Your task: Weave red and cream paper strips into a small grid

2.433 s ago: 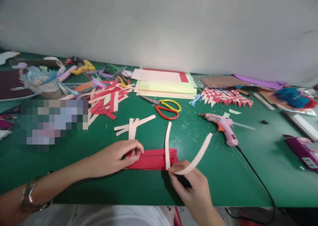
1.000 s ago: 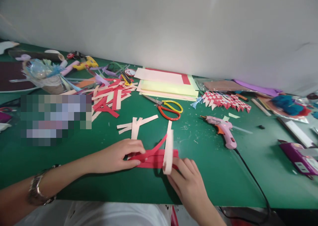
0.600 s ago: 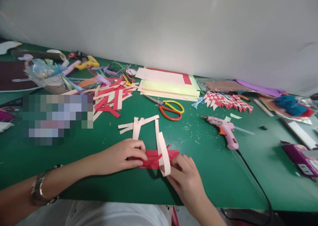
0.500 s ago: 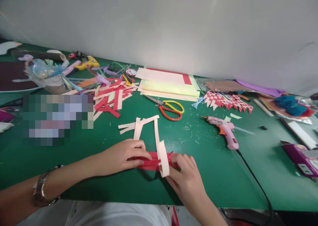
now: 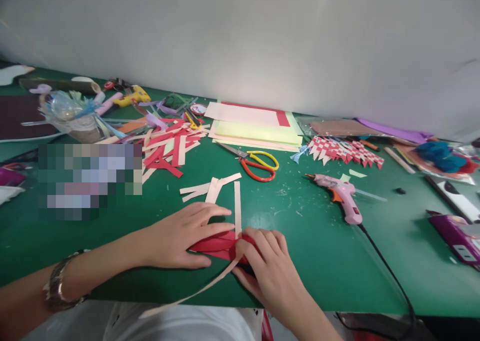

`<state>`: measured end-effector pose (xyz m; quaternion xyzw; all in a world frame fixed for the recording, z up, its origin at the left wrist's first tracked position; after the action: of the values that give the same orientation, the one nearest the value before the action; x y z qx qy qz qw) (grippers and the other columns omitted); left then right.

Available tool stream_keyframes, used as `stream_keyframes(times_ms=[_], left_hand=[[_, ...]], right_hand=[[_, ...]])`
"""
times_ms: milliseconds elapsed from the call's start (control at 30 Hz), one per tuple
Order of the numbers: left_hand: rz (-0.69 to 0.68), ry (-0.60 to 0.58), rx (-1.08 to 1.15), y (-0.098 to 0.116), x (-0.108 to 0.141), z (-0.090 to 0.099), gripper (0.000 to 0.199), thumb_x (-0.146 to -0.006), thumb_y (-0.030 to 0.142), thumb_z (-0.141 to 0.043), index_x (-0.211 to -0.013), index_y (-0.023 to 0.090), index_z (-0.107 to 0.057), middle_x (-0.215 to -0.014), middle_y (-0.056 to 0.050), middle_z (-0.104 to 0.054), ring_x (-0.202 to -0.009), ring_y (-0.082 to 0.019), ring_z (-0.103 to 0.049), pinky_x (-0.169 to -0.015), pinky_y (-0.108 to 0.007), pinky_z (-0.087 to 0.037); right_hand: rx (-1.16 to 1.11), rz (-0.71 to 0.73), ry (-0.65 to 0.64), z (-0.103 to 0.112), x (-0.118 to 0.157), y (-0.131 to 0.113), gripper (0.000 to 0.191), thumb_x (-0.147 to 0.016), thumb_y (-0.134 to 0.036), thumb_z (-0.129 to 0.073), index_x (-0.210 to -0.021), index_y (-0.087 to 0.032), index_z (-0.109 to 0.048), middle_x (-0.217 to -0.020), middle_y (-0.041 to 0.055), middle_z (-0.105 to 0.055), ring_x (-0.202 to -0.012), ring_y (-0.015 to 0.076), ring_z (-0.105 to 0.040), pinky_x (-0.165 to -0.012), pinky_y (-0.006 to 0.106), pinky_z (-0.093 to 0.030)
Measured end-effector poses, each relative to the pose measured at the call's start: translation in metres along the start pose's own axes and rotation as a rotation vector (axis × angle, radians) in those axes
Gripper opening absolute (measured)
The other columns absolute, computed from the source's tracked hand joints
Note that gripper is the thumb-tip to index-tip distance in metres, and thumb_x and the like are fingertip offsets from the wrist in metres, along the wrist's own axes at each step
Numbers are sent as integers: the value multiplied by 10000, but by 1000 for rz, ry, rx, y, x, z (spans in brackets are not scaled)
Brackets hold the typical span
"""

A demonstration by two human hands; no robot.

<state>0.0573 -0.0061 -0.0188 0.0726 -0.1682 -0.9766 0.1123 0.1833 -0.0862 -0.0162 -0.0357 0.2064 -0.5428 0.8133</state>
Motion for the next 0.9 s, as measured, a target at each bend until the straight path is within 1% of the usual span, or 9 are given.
stream_keyframes(times_ms=[67,167,267,333,467,600,700,800,900], left_hand=[[-22,-47,-28,-2,4,-3,611,-809,550,-464,-1318,224,-371,-1388,-100,-348,-1256,-267,-309,-1050,-403,-192],[40,-77,-80,-7,5,-8,563,-853,515,-410,-1338,235,-348,-1432,-89,-293,-1311,-258,-246,-1066,-427,-136],[140,-79,-114,-11,2,-12,526,-878,495,-369,-1328,222,-369,-1440,-98,-281,-1318,-259,-238,-1059,-450,-132],[174,-86,-127,-12,0,-14,526,-879,503,-357,-1322,219,-379,-1436,-101,-289,-1318,-258,-240,-1057,-459,-123],[202,-75,-152,-15,-3,-15,525,-877,524,-334,-1315,240,-387,-1431,-89,-302,-1310,-262,-254,-1054,-473,-111],[288,-22,-186,-23,-9,-12,532,-882,515,-324,-1317,217,-391,-1402,-109,-350,-1288,-272,-290,-1044,-486,-136],[327,-6,-210,-28,-17,-12,524,-881,481,-353,-1312,186,-396,-1378,-126,-382,-1281,-277,-300,-1043,-492,-137],[360,-6,-226,-33,-22,-14,528,-882,482,-342,-1297,162,-411,-1372,-140,-384,-1283,-278,-292,-1045,-494,-127],[342,47,-235,-34,-24,-12,530,-864,461,-390,-1291,147,-407,-1351,-152,-397,-1263,-286,-308,-1037,-496,-146]], right_hand=[[11,-12,-13,-2,-1,2,177,-843,-274,-525,-1005,-218,-565,-1053,70,-574,-930,191,-502,-812,338,-335],[40,-7,-35,-4,-3,5,172,-844,-263,-524,-1007,-259,-578,-1063,59,-571,-935,198,-502,-813,363,-313],[46,-6,-38,-6,-6,8,165,-852,-253,-517,-982,-310,-599,-1075,44,-565,-941,207,-492,-793,380,-289],[48,-11,-19,-5,-10,11,144,-854,-257,-519,-923,-329,-622,-1081,31,-558,-953,208,-480,-788,384,-275],[42,1,10,-4,-21,19,149,-851,-255,-522,-785,-299,-648,-1072,25,-549,-936,202,-464,-788,388,-267],[-19,-50,31,0,-34,35,144,-830,-254,-541,-765,-275,-668,-932,46,-518,-861,192,-458,-749,361,-312],[-58,-100,74,9,-42,48,138,-809,-239,-553,-765,-258,-683,-900,54,-465,-851,201,-458,-755,385,-349],[-124,-113,101,16,-49,59,137,-802,-249,-561,-773,-259,-695,-981,68,-455,-954,232,-458,-816,434,-369],[-300,-152,79,12,-54,71,145,-812,-278,-551,-788,-255,-693,-1164,71,-445,-1134,257,-414,-912,457,-353]])
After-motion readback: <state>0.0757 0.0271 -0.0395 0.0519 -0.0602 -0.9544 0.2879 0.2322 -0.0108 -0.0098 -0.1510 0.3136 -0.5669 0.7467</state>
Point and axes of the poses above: each hand's wrist, its own x-axis away from the middle knuckle, its own z-axis out of the back of the hand, y = z × x, the point moved 6 cm from there along -x, towards the middle knuckle
